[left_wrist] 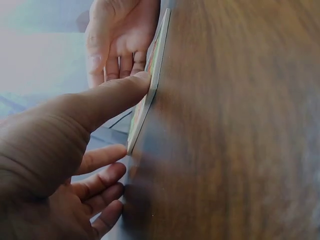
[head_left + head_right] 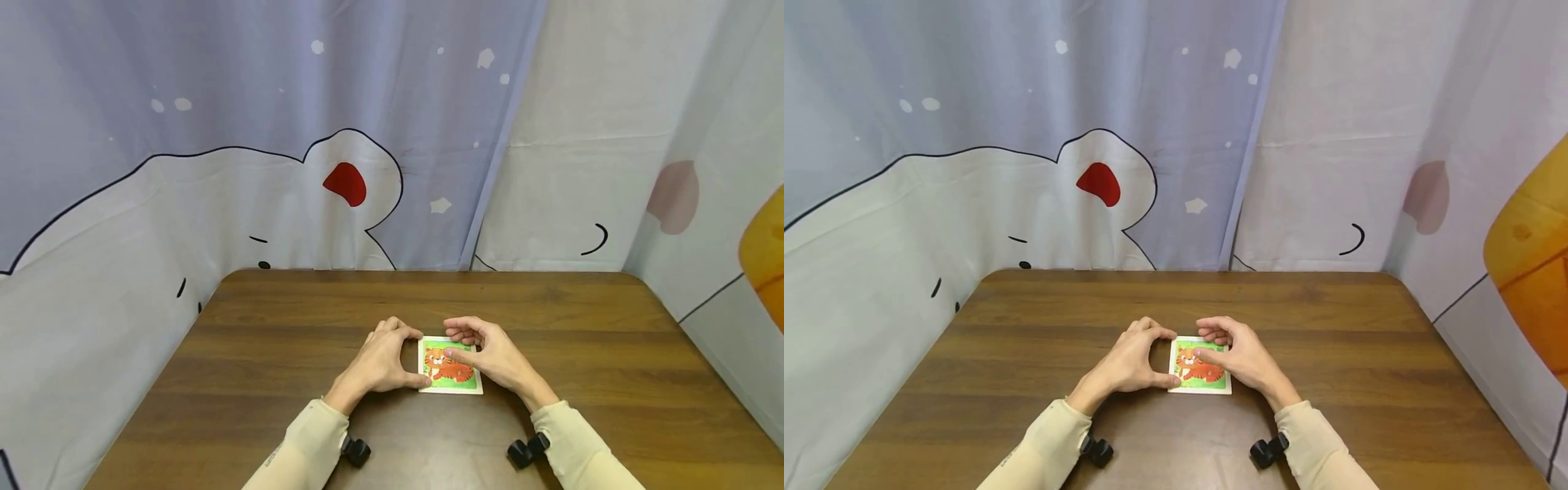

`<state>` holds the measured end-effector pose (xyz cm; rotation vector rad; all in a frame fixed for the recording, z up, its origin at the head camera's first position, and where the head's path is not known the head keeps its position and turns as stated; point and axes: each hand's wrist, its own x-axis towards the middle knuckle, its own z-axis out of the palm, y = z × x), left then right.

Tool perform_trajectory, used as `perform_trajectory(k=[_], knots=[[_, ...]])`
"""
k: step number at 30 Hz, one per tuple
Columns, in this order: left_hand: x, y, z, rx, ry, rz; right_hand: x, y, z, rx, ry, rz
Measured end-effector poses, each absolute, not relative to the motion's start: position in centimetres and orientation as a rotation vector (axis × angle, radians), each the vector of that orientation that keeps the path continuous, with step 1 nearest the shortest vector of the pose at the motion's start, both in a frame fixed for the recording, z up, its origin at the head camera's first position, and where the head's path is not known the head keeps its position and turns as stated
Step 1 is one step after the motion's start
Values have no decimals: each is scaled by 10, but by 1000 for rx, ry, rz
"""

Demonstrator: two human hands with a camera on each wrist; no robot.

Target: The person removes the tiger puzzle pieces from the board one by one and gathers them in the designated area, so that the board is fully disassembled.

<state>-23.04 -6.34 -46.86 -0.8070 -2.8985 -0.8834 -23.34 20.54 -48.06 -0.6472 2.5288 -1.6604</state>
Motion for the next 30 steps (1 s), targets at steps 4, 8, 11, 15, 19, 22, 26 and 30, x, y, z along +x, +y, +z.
perform_trajectory(k=[4,8,11,15,19,22,26,30], knots=[[-230,-62,-467,-794,-2898,-874,-234,203,-480,-653,2547,-1660],[-230,-63,-469,-795,-2897,-855,-234,201,-482,-668,2559,-1642],[-230,-64,-470,-805,-2899,-840,-234,201,-484,-665,2568,-1623],[-230,-64,-471,-814,-2898,-825,-234,200,-485,-668,2586,-1599],[-230,-63,-471,-807,-2896,-824,-236,198,-487,-695,2617,-1555],[-229,-63,-471,-800,-2897,-828,-237,196,-487,-703,2635,-1531],[-229,-63,-471,-794,-2899,-834,-235,193,-485,-688,2670,-1491],[-228,-63,-471,-788,-2902,-837,-233,188,-485,-675,2729,-1416]])
